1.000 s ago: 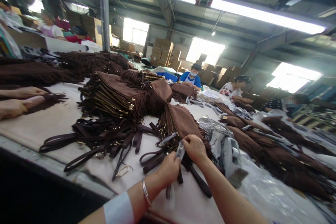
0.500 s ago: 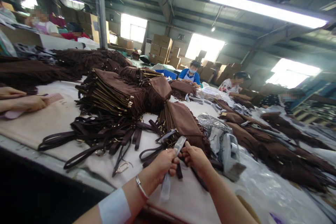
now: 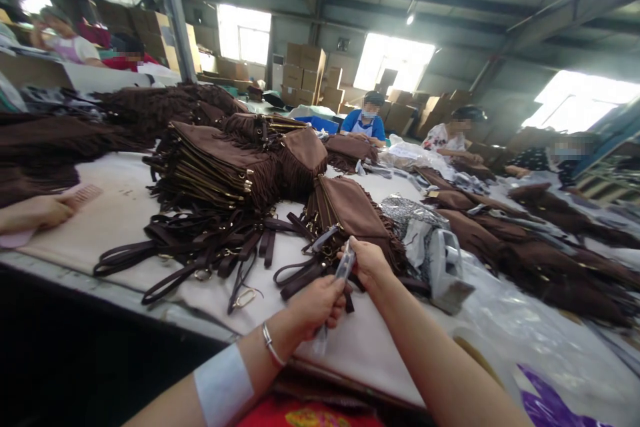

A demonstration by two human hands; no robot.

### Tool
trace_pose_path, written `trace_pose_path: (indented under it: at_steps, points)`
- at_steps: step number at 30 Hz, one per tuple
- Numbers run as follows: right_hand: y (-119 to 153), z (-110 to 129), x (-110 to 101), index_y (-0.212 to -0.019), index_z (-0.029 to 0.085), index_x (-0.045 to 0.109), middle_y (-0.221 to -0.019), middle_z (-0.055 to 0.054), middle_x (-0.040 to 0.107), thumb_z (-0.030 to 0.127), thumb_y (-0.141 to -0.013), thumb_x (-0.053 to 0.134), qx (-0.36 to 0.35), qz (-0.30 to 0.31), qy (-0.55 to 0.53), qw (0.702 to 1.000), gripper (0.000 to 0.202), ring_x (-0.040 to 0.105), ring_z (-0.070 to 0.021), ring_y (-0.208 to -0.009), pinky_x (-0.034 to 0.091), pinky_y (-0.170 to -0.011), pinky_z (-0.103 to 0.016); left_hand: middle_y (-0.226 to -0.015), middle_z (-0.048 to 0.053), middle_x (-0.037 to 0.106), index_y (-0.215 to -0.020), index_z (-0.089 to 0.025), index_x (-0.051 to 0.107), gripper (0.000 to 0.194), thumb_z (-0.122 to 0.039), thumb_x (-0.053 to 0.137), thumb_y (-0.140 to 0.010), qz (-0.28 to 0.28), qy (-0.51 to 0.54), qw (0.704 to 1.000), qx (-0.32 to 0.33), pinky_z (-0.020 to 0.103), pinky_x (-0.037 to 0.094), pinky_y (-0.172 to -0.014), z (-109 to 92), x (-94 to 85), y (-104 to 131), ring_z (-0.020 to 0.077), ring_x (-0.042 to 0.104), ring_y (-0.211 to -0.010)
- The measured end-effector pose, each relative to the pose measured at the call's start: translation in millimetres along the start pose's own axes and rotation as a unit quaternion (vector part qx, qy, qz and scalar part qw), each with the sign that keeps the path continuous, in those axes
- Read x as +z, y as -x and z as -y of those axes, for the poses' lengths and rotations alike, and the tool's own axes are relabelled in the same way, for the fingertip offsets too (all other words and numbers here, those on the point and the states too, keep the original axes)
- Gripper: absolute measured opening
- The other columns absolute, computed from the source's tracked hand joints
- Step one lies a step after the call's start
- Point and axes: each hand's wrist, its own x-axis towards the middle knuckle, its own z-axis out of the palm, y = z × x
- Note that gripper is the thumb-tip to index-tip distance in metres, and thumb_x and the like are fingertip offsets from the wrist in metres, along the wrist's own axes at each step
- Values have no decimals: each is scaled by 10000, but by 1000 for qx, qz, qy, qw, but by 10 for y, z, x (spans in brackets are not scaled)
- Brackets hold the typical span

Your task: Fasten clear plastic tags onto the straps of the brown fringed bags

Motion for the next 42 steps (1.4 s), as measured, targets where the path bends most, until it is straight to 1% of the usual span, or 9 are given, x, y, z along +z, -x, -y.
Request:
trace_pose_path:
  at_steps: [7, 12, 16, 19, 25, 30, 36, 40, 42]
  points:
    - [7, 19, -78, -746, 127, 601, -574, -37, 656, 296, -854, 636, 20, -23, -37, 999, 204, 641, -152, -474, 515, -424, -232, -592, -92, 372, -832, -219, 436, 283, -476, 552, -818, 18, -134, 989, -65, 173, 225, -390, 230, -253, 617, 48, 274, -420]
    - [30, 33, -77, -755, 129, 608, -605, -41, 671, 286, -844, 647, 21, -21, -52, 998, 185, 656, -155, -509, 524, -435, -229, -667, 0, 618, -812, -178, 597, 226, -398, 622, -768, 71, -341, 932, -98, 227, 419, -511, -186, -642, 814, 132, 560, -559]
    - [78, 56, -50, -732, 130, 612, -611, -48, 675, 293, -825, 656, 18, -20, -50, 998, 192, 651, -161, -516, 534, -446, -250, -1091, 88, 685, -1064, -154, 663, 395, -372, 696, -736, 24, -353, 932, 82, 307, 468, -868, -644, -703, 572, 229, 619, -1012]
    - [106, 68, -20, -698, 136, 615, -597, -40, 666, 306, -797, 668, 8, -21, -45, 999, 204, 630, -153, -494, 529, -453, -259, -1159, 117, 661, -1137, -138, 636, 498, -436, 700, -744, -2, -274, 950, 150, 318, 458, -894, -718, -483, 198, 232, 603, -1052]
    - [73, 38, -38, -617, 143, 620, -515, -19, 613, 380, -726, 681, -33, -31, -4, 999, 267, 547, -129, -433, 448, -405, -238, -672, 19, 584, -891, -122, 598, 541, -649, 567, -773, -13, -136, 990, 32, 265, 446, -509, -381, -50, -434, 119, 531, -524]
    - [7, -27, -133, -563, 151, 602, -445, 24, 540, 468, -625, 726, -73, -38, 64, 995, 347, 453, -93, -388, 346, -371, -210, -587, -47, 458, -841, -156, 546, 490, -642, 487, -829, -78, -167, 980, 81, 216, 325, -429, -239, -27, -485, 71, 365, -423]
    - [-47, -67, -167, -533, 161, 608, -385, 36, 481, 509, -687, 652, -120, -46, 178, 976, 383, 383, -94, -350, 265, -366, -227, -809, 105, 662, -829, -146, 627, 312, -404, 470, -903, -167, -403, 864, 253, 295, 403, -650, -193, -52, -489, 205, 575, -726]
    - [-13, 50, -295, -561, 166, 644, -432, -7, 544, 478, -753, 616, -167, -57, 255, 951, 368, 481, -146, -437, 348, -460, -258, -731, 77, 643, -759, -154, 613, 311, -372, 445, -906, -175, -365, 886, 224, 278, 389, -621, -156, -76, -554, 186, 553, -674]
    - [55, 153, -388, -683, 174, 695, -608, -43, 650, 422, -801, 594, -247, -58, 321, 912, 292, 573, -181, -596, 419, -591, -274, -639, 35, 584, -705, -167, 574, 329, -414, 465, -893, -172, -315, 913, 195, 254, 361, -558, -146, -95, -572, 155, 501, -603]
